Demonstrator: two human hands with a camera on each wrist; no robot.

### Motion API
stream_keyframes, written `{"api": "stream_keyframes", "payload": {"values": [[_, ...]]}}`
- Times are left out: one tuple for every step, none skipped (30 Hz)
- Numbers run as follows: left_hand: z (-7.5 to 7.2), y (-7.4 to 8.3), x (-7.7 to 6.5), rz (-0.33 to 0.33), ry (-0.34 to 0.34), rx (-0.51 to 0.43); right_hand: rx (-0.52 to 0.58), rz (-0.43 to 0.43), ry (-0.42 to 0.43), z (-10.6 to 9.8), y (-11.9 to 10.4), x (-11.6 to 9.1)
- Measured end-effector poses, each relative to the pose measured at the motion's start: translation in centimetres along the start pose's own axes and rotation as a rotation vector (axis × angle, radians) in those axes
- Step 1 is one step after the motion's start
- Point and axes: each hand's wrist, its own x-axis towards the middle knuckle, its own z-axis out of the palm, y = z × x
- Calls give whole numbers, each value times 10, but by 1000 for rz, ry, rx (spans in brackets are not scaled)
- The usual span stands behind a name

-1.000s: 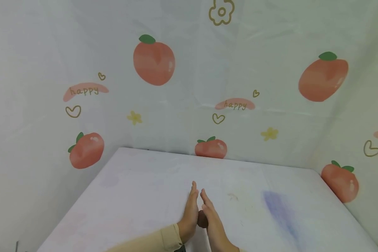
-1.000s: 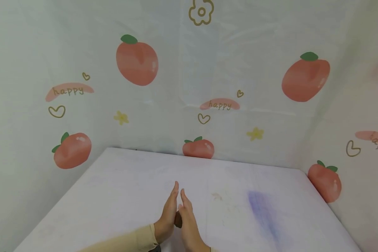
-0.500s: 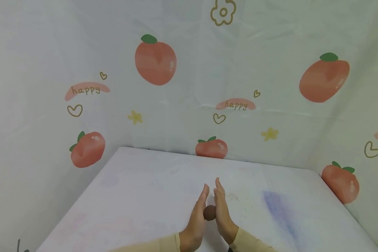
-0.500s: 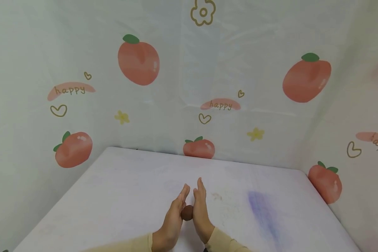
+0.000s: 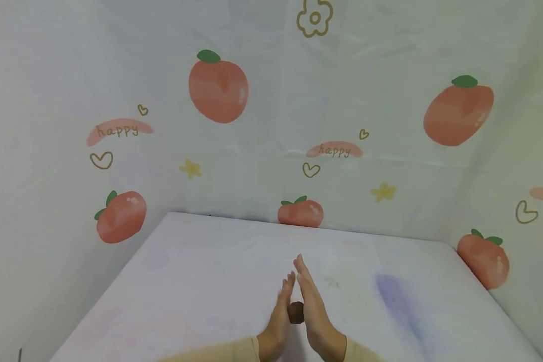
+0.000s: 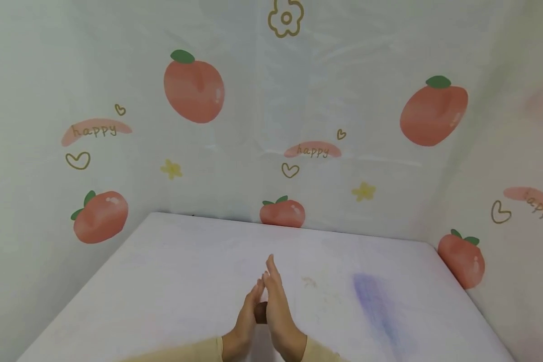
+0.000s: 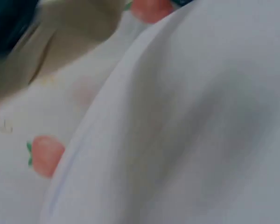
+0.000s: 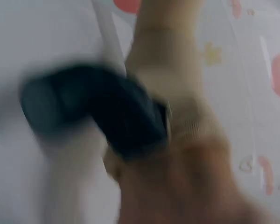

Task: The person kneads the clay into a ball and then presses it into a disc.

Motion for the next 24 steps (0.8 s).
{"api": "stream_keyframes", "payload": {"values": [[3,2,-4,26,-33,-2,1,-7,12,-2,0,5],[5,3,-7,62,-64,-1,2,-12,22,-5,1,11],[8,7,-10,93,-86,-7,0,-15,33,-8,3,16],[9,11,-12,121,-103,-16,-6,-21,42,-11,6,21],[11,15,-13,140,-108,-24,-9,-20,52,-13,9,25],[12,20,-14,157,-105,-27,-11,-17,58,-15,13,28],[12,25,-15,167,-97,-30,-9,-14,58,-16,17,30],[12,30,-14,180,-87,-34,-5,-4,59,-17,22,30],[11,35,-13,187,-70,-41,3,6,58,-16,26,30],[10,39,-11,195,-46,-48,12,17,53,-14,30,28],[8,42,-8,197,-18,-53,24,23,46,-11,33,25],[5,43,-4,198,13,-56,36,28,25,-7,36,22],[2,44,0,196,43,-62,48,31,4,-2,37,18],[-1,44,5,192,72,-62,60,36,-16,2,38,15],[-5,43,10,185,101,-57,65,33,-37,6,38,11],[-8,41,14,175,124,-47,69,32,-57,9,37,8],[-11,39,17,159,144,-37,79,26,-72,11,36,5],[-12,36,19,147,159,-30,92,22,-81,12,33,3],[-13,33,20,134,168,-24,103,19,-74,12,30,2],[-12,29,19,123,166,-12,112,6,-63,11,26,2],[-11,26,17,108,155,-3,122,-6,-47,10,22,3],[-8,22,14,97,131,13,131,-17,-27,8,18,5],[-6,19,11,92,105,19,134,-33,-3,6,14,8],[-3,17,6,88,77,26,135,-49,15,3,12,13]]}}
